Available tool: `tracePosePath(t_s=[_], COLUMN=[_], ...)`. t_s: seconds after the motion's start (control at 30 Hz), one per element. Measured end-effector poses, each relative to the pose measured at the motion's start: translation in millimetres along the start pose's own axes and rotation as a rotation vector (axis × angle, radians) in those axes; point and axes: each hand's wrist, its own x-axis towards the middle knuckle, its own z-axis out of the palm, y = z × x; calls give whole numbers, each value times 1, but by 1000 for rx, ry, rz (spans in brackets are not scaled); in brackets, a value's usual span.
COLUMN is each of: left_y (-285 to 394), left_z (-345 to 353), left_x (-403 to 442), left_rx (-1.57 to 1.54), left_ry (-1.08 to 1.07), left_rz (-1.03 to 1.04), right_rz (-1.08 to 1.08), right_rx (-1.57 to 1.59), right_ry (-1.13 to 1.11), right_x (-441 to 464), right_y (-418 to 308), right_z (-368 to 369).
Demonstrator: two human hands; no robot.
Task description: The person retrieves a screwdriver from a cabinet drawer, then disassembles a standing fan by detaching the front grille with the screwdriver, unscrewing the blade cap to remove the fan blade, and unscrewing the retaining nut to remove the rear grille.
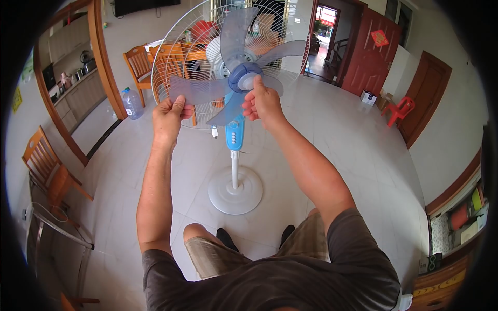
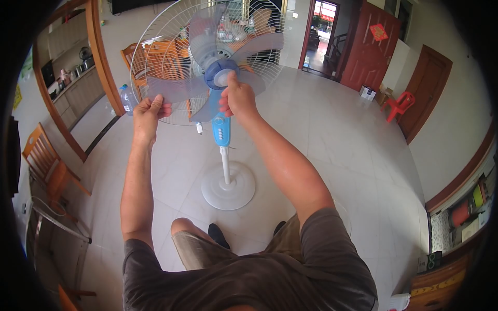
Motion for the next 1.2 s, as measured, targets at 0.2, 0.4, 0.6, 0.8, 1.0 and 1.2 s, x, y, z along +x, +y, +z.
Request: tracePosePath(t_s=[0.2, 0.4, 0.6, 0.8, 1.0, 1.2], left_y=[-1, -2, -8, -6, -6, -7], left_z=[1, -1, -2, -2, -1, -2], left_x=[0, -1, 2, 1, 1, 1], left_rx=[4, 13, 5, 10, 20, 9], left_ry=[15, 14, 8, 17, 16, 14], left_rz=[13, 12, 11, 11, 7, 3], right_rz=[-308, -52, -532, -167, -493, -258], right_rx=[-146, -56, -287, -122, -205, -125], right_ry=[138, 14, 260, 106, 223, 170], right_x=[-1, 4, 24, 0, 22, -6], right_y=[8, 0, 32, 4, 30, 4], right_z=[7, -4, 4, 3, 4, 6])
